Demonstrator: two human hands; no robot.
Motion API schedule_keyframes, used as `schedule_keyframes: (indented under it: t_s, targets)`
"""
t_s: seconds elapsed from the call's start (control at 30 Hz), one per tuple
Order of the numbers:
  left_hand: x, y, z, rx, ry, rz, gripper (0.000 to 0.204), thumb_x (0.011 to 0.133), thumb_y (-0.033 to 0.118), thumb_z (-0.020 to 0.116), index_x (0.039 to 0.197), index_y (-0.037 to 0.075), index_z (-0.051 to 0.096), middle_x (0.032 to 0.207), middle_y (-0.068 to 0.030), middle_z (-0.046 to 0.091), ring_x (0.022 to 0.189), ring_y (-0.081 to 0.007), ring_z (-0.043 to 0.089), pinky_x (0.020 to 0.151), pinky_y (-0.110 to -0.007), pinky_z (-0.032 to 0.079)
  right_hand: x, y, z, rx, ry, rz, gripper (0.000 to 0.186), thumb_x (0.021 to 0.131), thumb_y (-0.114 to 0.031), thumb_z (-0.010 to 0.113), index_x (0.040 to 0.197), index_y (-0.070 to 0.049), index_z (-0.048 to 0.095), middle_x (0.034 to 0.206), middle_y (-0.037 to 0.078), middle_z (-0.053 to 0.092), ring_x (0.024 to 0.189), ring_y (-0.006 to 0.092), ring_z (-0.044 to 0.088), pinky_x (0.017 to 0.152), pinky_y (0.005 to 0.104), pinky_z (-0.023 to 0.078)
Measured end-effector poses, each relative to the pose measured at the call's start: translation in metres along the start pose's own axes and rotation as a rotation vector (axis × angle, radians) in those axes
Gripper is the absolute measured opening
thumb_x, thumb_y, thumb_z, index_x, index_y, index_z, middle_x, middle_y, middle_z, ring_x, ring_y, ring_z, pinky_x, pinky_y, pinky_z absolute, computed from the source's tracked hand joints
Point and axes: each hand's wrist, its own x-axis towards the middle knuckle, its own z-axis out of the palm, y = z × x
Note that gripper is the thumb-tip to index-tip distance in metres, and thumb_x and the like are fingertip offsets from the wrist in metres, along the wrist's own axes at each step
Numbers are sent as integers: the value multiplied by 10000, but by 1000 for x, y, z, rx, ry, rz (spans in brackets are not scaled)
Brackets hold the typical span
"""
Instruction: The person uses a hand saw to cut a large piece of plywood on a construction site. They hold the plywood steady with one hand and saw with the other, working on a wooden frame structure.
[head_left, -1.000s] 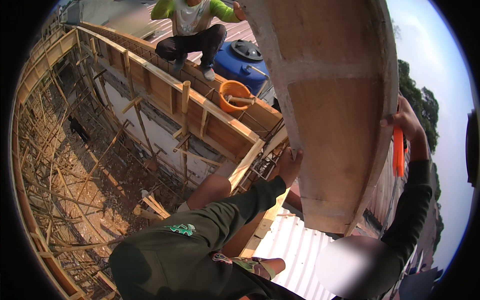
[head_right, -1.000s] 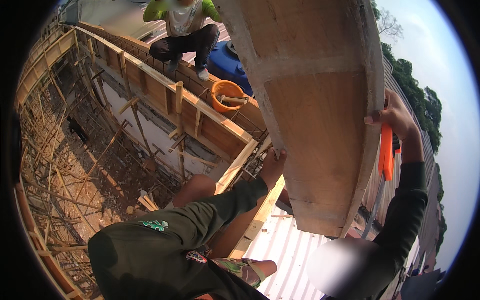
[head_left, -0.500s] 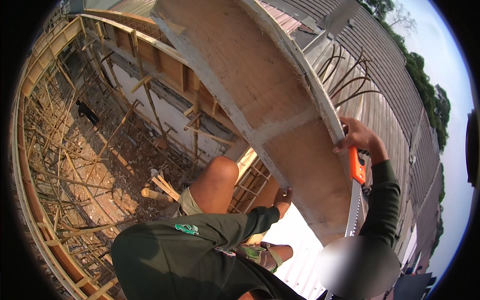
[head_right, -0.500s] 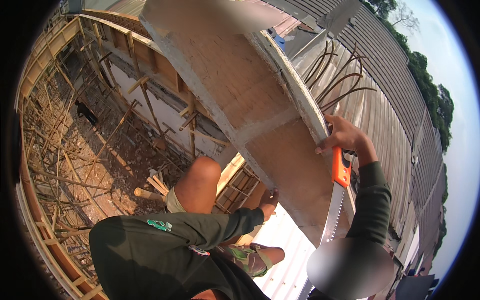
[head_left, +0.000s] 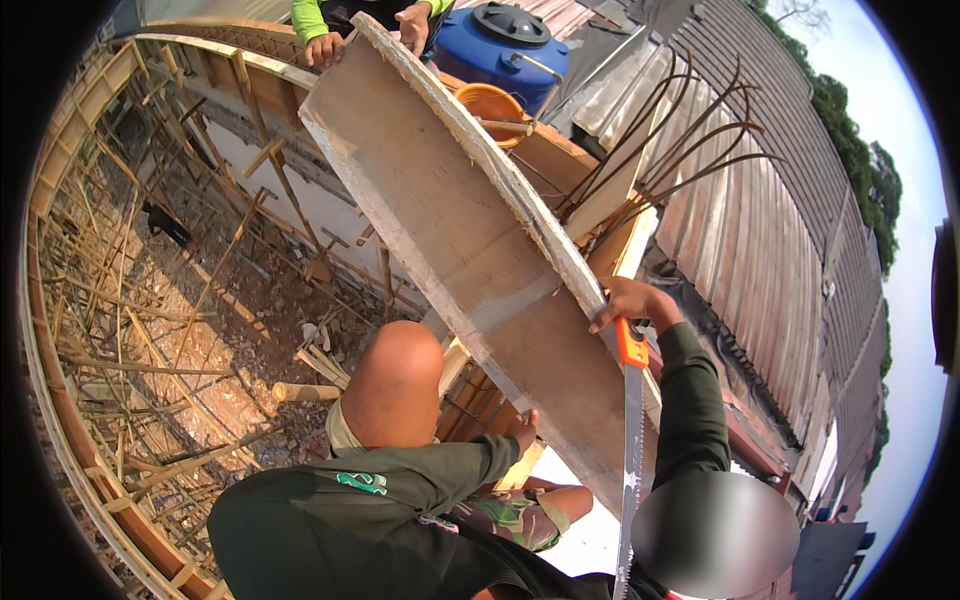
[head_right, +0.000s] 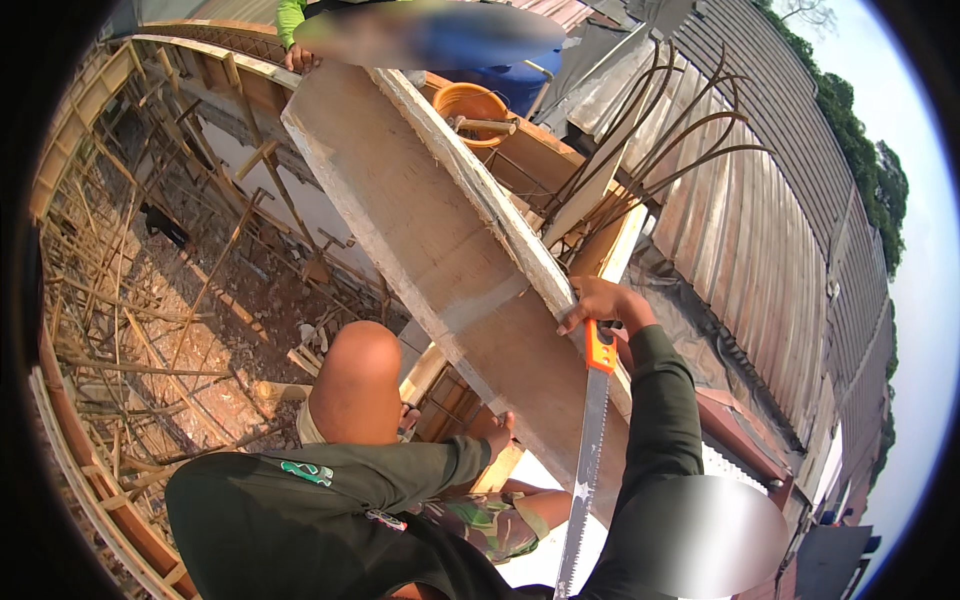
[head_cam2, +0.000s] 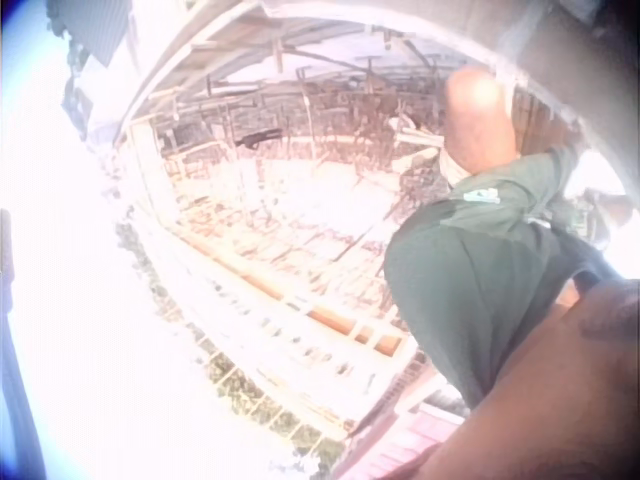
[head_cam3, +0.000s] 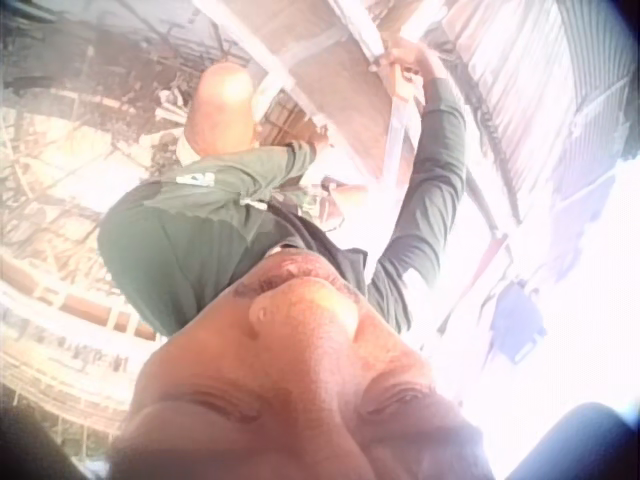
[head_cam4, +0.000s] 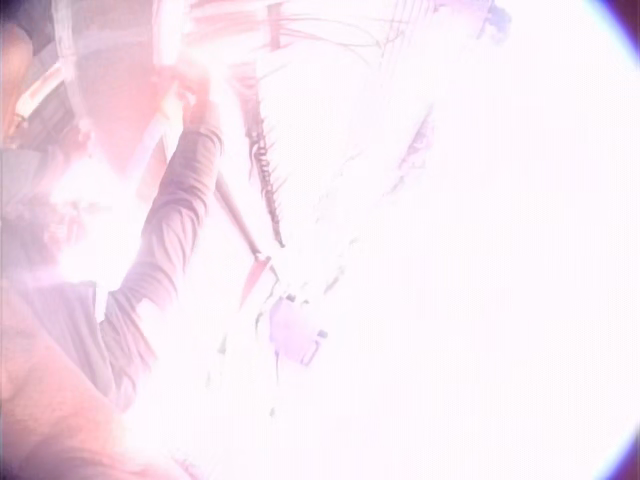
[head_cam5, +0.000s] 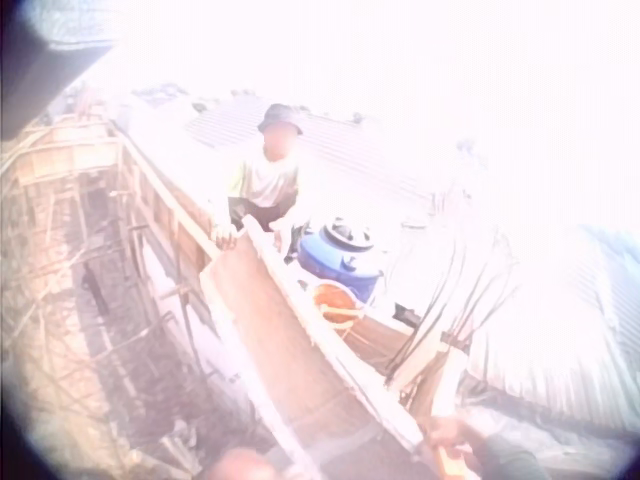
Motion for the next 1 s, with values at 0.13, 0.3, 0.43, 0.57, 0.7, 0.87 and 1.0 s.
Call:
schedule_keyframes:
  t_s: [0.13,0.3,0.43,0.57,0.7,0.87,1.0]
  targets:
    - [-10,21,-10,-96,-5,-78,627,1039,598,511,1194,-9,541,1024,-123,636,914,-217,632,818,-398,520,43,24,2,-78,-96,120,845,561,-416,953,1191,46,632,1002,155,723,950,292,675,829,409,518]
    - [-27,32,-22,200,34,72,600,1078,479,517,1360,-50,518,1156,-172,672,1038,-281,645,934,-417,503,81,43,3,-128,-139,147,865,595,-436,936,1248,28,612,1060,151,700,1006,297,666,861,406,527]
    - [-13,13,-21,237,94,137,560,1089,436,496,1363,-48,559,1177,-196,693,1072,-299,651,969,-414,481,95,48,7,-173,-168,211,936,597,-421,900,1380,-19,581,1241,183,693,1083,343,694,856,430,566]
    - [8,-11,-21,37,35,31,634,1060,548,468,1140,-41,689,1090,-242,715,1033,-356,685,916,-422,505,104,51,14,-250,-105,259,732,639,-388,881,1242,-34,663,1063,127,734,866,278,728,716,404,576]
    - [11,-15,-29,281,5,-31,588,1047,584,502,1062,29,698,936,-112,659,878,-196,612,753,-379,472,118,57,21,-256,-81,323,304,660,-329,826,826,-78,783,831,62,757,723,225,723,638,376,554]
    - [-14,5,-32,24,49,37,649,1017,636,538,1131,9,662,920,-55,607,767,-158,538,680,-362,430,147,70,32,-242,-134,312,277,666,-343,821,805,-104,798,856,58,772,734,205,733,632,375,544]
    - [-34,31,-30,2,41,94,702,1001,649,559,1202,-16,661,969,-65,646,819,-175,575,728,-351,460,170,77,40,-321,-128,316,282,689,-332,823,865,-111,817,883,47,779,773,221,741,678,385,556]
